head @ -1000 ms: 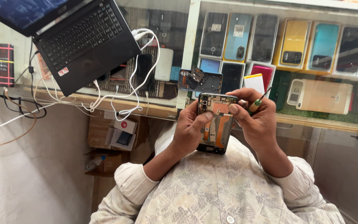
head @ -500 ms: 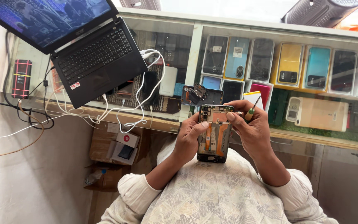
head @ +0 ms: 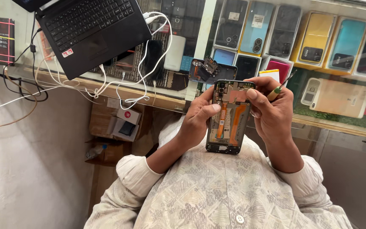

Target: The person disassembles a smartphone using a screwdriver, removes the back cover, detaches internal components, and replaces the battery. The person then reassembles the device.

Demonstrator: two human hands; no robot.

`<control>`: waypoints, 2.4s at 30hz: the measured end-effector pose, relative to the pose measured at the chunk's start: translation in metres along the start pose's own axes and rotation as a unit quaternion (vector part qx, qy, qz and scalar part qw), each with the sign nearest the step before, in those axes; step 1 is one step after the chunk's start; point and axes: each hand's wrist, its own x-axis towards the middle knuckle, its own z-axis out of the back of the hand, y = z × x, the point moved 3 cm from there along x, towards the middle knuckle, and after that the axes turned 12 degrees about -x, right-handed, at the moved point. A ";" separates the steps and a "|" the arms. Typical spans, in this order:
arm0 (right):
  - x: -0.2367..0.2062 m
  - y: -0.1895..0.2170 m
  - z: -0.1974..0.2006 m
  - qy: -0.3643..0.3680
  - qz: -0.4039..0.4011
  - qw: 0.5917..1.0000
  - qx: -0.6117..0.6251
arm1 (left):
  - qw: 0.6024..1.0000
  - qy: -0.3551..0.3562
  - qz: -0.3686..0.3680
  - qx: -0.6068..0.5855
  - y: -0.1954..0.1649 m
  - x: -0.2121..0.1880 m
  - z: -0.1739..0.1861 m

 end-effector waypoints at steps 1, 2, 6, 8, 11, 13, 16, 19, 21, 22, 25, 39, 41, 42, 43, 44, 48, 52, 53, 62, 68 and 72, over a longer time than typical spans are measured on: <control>0.000 0.001 -0.001 -0.001 0.000 1.000 -0.007 | 1.000 -0.001 0.001 0.000 0.000 0.000 0.001; 0.000 0.002 -0.002 -0.002 0.002 1.000 -0.014 | 1.000 -0.002 0.002 0.001 0.000 0.001 0.002; 0.000 0.006 -0.004 -0.004 0.013 0.999 -0.047 | 1.000 -0.011 0.011 -0.008 0.002 0.002 0.005; -0.001 0.008 -0.005 -0.005 0.024 0.998 -0.059 | 1.000 -0.008 0.001 -0.006 0.002 0.003 0.007; -0.002 0.009 -0.006 -0.005 0.033 0.997 -0.072 | 1.000 -0.006 -0.004 -0.011 0.004 0.003 0.008; -0.003 0.010 -0.006 -0.004 0.036 0.996 -0.079 | 1.000 -0.006 -0.008 -0.010 0.004 0.003 0.009; -0.002 0.011 -0.005 -0.004 0.038 0.996 -0.086 | 1.000 -0.006 -0.014 -0.007 0.005 0.005 0.010; -0.001 0.011 -0.005 -0.004 0.036 0.995 -0.090 | 1.000 -0.015 -0.010 -0.015 0.006 0.006 0.010; 0.001 0.010 -0.006 -0.004 0.037 0.995 -0.092 | 1.000 -0.025 -0.010 -0.009 0.007 0.006 0.011; 0.001 0.010 -0.005 -0.005 0.033 0.996 -0.088 | 1.000 -0.024 -0.010 -0.006 0.007 0.007 0.011; 0.001 0.011 -0.005 -0.007 0.028 0.996 -0.082 | 1.000 -0.022 -0.005 -0.014 0.005 0.008 0.011; 0.001 0.011 -0.003 -0.007 0.021 0.997 -0.075 | 0.999 -0.014 0.007 -0.043 0.007 0.010 0.013; 0.001 0.011 -0.003 -0.006 0.022 0.997 -0.074 | 1.000 -0.017 -0.005 -0.023 0.008 0.009 0.013; 0.001 0.011 -0.002 -0.005 0.023 0.997 -0.073 | 1.000 -0.019 -0.011 -0.013 0.009 0.009 0.014; 0.001 0.011 -0.002 -0.005 0.025 0.997 -0.078 | 1.000 -0.020 -0.014 -0.007 0.009 0.009 0.014; 0.001 0.011 -0.002 -0.005 0.027 0.996 -0.083 | 1.000 -0.021 -0.017 -0.001 0.009 0.008 0.014; 0.000 0.012 -0.001 -0.001 0.039 0.995 -0.094 | 0.999 -0.025 -0.024 0.026 0.010 0.008 0.012; -0.001 0.013 0.001 -0.005 0.043 0.993 -0.109 | 0.999 -0.023 -0.033 0.035 0.011 0.009 0.010; -0.001 0.013 0.001 -0.002 0.047 0.993 -0.109 | 0.998 -0.023 -0.035 0.041 0.011 0.009 0.009; -0.001 0.011 0.003 0.004 0.023 0.999 -0.045 | 0.991 0.010 -0.063 0.119 -0.002 0.003 -0.004; -0.003 0.009 0.004 0.006 0.024 0.999 -0.046 | 0.979 0.002 -0.067 0.191 -0.005 0.003 -0.007; -0.004 0.010 0.003 0.008 0.027 0.999 -0.045 | 0.973 0.011 -0.083 0.215 -0.006 0.000 -0.006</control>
